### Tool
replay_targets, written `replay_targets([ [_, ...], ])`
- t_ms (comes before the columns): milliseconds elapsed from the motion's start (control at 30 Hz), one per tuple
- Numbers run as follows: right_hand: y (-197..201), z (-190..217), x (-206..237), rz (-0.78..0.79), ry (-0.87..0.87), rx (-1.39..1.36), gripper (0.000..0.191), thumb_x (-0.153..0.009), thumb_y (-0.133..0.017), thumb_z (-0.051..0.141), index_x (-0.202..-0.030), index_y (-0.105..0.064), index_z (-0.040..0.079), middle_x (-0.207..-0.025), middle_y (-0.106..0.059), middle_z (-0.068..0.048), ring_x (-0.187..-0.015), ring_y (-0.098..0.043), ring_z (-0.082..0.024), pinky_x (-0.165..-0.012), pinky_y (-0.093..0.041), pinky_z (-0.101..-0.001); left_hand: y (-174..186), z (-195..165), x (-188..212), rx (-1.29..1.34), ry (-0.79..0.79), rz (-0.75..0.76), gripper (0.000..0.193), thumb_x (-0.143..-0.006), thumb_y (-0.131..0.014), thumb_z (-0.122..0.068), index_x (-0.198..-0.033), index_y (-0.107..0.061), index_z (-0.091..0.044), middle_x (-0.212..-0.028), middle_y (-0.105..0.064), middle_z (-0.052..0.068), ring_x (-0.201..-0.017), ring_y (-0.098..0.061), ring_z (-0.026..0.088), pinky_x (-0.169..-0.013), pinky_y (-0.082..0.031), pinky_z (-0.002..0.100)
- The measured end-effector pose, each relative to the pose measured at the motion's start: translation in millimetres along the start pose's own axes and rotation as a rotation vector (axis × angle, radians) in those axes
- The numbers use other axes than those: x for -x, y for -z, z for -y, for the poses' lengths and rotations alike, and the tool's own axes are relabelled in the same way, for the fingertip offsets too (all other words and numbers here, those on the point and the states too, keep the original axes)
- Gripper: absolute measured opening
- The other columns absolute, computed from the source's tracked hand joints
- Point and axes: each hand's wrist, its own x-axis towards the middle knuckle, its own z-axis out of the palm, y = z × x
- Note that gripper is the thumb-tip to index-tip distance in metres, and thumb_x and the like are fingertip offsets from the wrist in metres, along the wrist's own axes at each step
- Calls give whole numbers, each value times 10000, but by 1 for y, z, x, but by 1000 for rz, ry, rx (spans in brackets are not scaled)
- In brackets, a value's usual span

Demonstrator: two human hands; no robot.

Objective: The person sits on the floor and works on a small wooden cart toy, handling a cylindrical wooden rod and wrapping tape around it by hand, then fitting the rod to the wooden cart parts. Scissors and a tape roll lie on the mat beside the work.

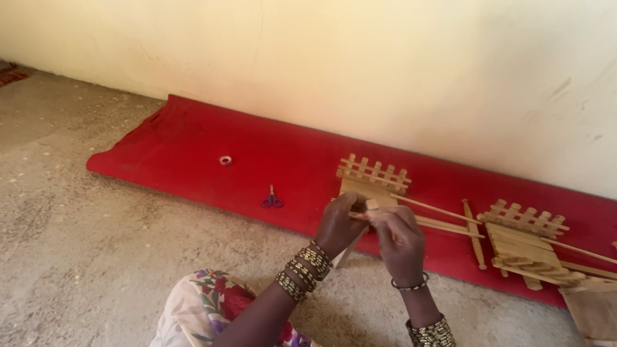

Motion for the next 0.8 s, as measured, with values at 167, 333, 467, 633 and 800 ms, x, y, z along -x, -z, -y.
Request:
replay_targets([
  [167,-6,-13,-4,-88,-42,-30,130,-982,-651,50,-1063,-753,45,-1015,-693,-51,-886,-676,-133,-708,-601,-264,-1,7,1,13,-24,63,255,-907,-820,-118,-1063,-633,-45,-988,-718,92,-866,-758,197,-776,-668,303],
  [333,-11,-5,2,-88,92,93,134,-941,-655,-10,-1038,-745,14,-991,-616,-81,-939,-623,-200,-786,-544,-342,2,1,2,23,-141,63,510,-820,-792,-46,-1300,-616,-54,-984,-673,101,-837,-737,207,-759,-656,330],
  [467,-11,-2,3,-147,13,71,93,-961,-667,-4,-1024,-729,24,-987,-607,-54,-899,-628,-173,-764,-549,-309,0,-3,0,2,-116,45,513,-820,-818,-68,-1298,-633,-76,-959,-658,101,-835,-719,211,-742,-648,350],
  [633,-12,-8,8,-183,-104,-52,142,-992,-658,10,-1105,-743,30,-1004,-620,-45,-868,-659,-108,-694,-574,-239,2,2,-1,53,-37,187,285,-973,-767,-150,-1202,-632,-46,-1046,-702,121,-932,-730,224,-801,-623,356],
  [800,-19,-16,20,-187,-210,-53,179,-998,-646,10,-1132,-764,32,-939,-633,-38,-766,-610,-101,-624,-490,-218,13,3,-3,307,61,305,409,-1013,-650,-141,-1398,-534,-70,-1225,-701,106,-1130,-710,191,-926,-616,323],
])
